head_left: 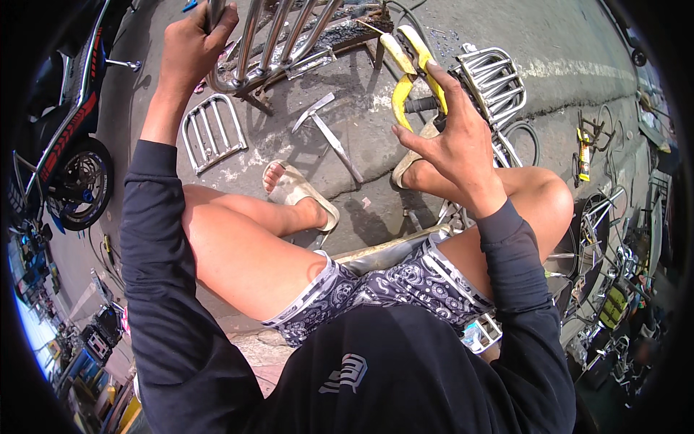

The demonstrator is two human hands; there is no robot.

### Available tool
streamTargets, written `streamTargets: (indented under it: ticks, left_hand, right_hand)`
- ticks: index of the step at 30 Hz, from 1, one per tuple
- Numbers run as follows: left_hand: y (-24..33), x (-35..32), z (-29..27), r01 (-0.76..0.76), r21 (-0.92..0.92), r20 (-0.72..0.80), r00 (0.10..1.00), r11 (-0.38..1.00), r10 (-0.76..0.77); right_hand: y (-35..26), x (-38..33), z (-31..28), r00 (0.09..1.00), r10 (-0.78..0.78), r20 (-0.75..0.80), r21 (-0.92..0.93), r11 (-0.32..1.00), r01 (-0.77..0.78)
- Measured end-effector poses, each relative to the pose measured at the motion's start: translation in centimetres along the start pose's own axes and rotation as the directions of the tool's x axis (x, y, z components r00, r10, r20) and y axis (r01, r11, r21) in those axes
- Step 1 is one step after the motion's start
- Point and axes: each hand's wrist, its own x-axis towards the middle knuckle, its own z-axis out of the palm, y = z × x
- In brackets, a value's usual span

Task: The person welds a metal frame using a handheld welding torch, holding the frame with one hand and the torch with the other. The person repositions the frame and continues welding different sections, producing bright sparks.

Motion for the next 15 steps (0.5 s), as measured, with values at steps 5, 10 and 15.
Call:
streamTargets:
  ticks: [5, 10, 15]
  left_hand:
    - [1.7, 0.2, 0.3, -0.033, -0.032, 0.007, 0.999, 0.999, 0.033]
    - [3.7, 0.8, 0.3, -0.073, 0.005, 0.021, 0.997, 0.997, 0.073]
    - [3.7, 1.1, 0.3, 0.011, -0.005, 0.063, 0.998, 1.0, -0.011]
  right_hand:
    - [0.0, 0.1, -0.2, 1.0, 0.009, 0.003, -0.004, 1.0, -0.009]
    - [0.9, 0.7, -0.6, 0.991, 0.125, -0.037, 0.185, 0.976, -0.116]
    - [3.8, 4.6, -3.0, 0.864, 0.491, 0.114, 0.51, 0.717, -0.475]
